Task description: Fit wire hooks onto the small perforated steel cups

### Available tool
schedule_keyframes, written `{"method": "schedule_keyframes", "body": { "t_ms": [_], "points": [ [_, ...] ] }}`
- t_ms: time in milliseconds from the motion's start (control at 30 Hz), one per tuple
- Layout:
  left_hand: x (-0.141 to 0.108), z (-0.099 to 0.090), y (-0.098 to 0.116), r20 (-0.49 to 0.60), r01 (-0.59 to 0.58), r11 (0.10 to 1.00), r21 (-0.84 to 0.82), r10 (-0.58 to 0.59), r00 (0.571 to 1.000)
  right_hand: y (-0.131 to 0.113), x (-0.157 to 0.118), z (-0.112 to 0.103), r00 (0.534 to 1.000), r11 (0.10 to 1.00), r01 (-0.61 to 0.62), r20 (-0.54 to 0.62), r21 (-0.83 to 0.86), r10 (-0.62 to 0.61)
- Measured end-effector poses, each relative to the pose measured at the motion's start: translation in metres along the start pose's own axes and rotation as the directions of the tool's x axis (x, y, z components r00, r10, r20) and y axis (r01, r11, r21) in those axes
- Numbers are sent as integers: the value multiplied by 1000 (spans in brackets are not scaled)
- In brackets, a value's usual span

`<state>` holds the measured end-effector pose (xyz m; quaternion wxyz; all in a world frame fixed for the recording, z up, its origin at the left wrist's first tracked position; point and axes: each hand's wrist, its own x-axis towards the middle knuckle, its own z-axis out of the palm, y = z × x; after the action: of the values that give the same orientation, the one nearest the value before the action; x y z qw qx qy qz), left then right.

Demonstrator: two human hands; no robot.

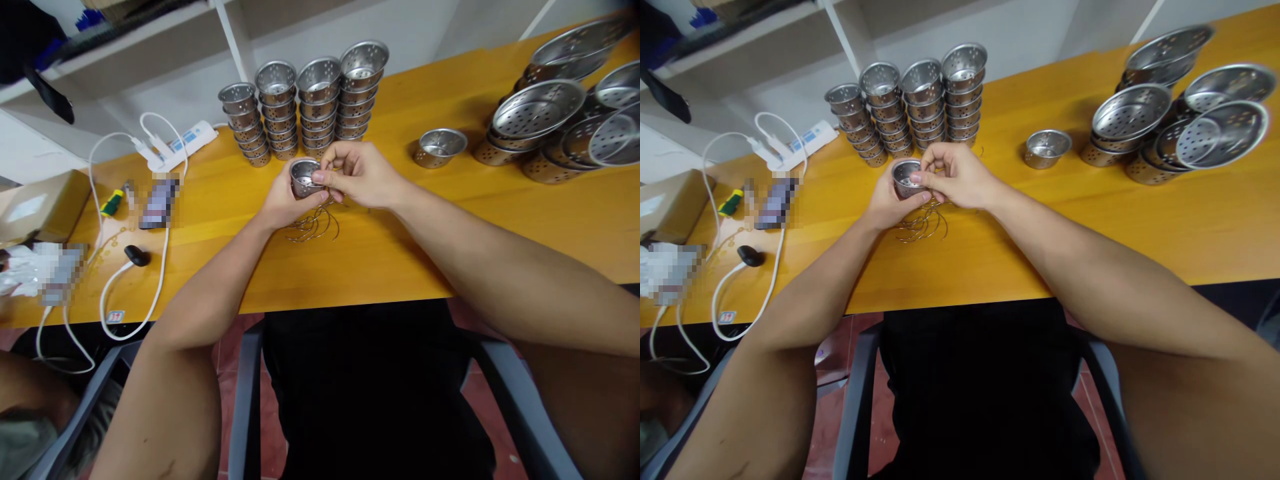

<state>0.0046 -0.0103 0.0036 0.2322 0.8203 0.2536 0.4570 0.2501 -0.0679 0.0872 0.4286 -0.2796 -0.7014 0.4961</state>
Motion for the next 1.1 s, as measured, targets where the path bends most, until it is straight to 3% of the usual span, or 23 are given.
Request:
{"method": "schedule_keyframes", "body": {
  "t_ms": [367, 700, 833, 967, 1100],
  "points": [
    [-1, -4, 4, 42, 40, 999, -3, -40, 998, 12, 4, -1, 999, 994, 46, 7, 102, -47],
    [-2, -6, 4, 58, 14, 1000, -7, -14, 998, 11, 4, -2, 997, 995, 75, 25, 67, -76],
    [-2, -6, -1, 41, -4, 999, 50, 2, 999, 18, 3, -5, 988, 989, 138, -54, -57, -141],
    [-3, -6, -16, -20, 13, 996, 91, -11, 1000, 25, 0, -12, 947, 942, 204, -190, -268, -260],
    [-2, -7, -25, -40, 3, 995, 101, 1, 999, 23, -3, -16, 946, 870, 234, -105, -435, -307]
  ]
}}
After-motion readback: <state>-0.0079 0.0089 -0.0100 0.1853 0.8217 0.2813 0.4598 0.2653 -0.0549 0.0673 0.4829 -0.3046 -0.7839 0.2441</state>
